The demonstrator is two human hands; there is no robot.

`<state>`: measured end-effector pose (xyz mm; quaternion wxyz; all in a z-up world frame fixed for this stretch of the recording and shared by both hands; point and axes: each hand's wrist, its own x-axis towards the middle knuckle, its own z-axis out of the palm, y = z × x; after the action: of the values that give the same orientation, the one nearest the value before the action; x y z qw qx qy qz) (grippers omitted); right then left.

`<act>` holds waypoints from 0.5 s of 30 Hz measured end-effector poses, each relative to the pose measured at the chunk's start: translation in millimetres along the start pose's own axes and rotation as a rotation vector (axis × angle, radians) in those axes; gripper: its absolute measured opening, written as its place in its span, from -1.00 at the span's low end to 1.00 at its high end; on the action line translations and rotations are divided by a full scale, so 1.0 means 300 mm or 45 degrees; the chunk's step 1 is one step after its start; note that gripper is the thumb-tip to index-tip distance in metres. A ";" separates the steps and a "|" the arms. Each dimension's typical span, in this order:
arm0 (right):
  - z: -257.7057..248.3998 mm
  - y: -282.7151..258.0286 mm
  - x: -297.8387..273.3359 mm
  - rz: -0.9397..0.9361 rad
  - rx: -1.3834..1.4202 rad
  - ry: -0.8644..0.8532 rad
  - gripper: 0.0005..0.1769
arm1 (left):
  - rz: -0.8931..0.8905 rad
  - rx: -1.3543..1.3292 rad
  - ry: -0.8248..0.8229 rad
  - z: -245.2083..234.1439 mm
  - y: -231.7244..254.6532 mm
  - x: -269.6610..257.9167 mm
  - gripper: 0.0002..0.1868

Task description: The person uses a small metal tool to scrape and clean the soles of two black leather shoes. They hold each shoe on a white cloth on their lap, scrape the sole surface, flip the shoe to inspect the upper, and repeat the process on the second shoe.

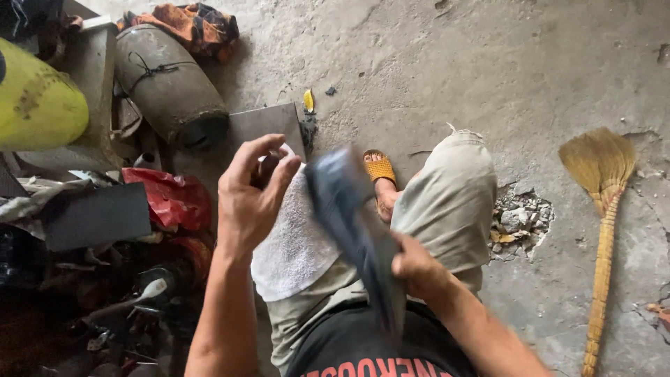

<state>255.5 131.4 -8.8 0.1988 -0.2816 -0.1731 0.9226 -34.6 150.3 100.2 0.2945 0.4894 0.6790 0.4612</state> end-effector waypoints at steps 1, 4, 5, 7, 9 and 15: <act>0.027 -0.027 0.011 0.004 -0.003 -0.001 0.10 | -0.002 -0.001 0.005 0.003 -0.013 -0.035 -0.66; 0.092 -0.083 0.068 -0.210 0.099 0.138 -0.45 | -0.188 0.067 -0.113 0.029 -0.081 -0.170 -0.57; 0.103 -0.088 0.104 -0.168 0.183 0.466 -0.54 | -0.319 -0.025 -0.105 0.046 -0.118 -0.240 -0.57; 0.138 -0.101 0.167 -0.095 0.262 0.792 -0.61 | -0.466 -0.112 -0.085 0.069 -0.154 -0.353 -0.57; 0.190 -0.116 0.226 -0.212 0.251 0.832 -0.47 | -0.585 -0.301 0.034 0.080 -0.150 -0.443 -0.51; 0.265 -0.034 0.286 -0.167 0.207 0.828 -0.44 | -0.294 -0.099 0.252 0.089 -0.176 -0.575 -0.61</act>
<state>146.1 163.5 19.2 0.3245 -0.5325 -0.0443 0.7805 27.4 -7.4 32.5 0.2959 0.3486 0.7380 0.4962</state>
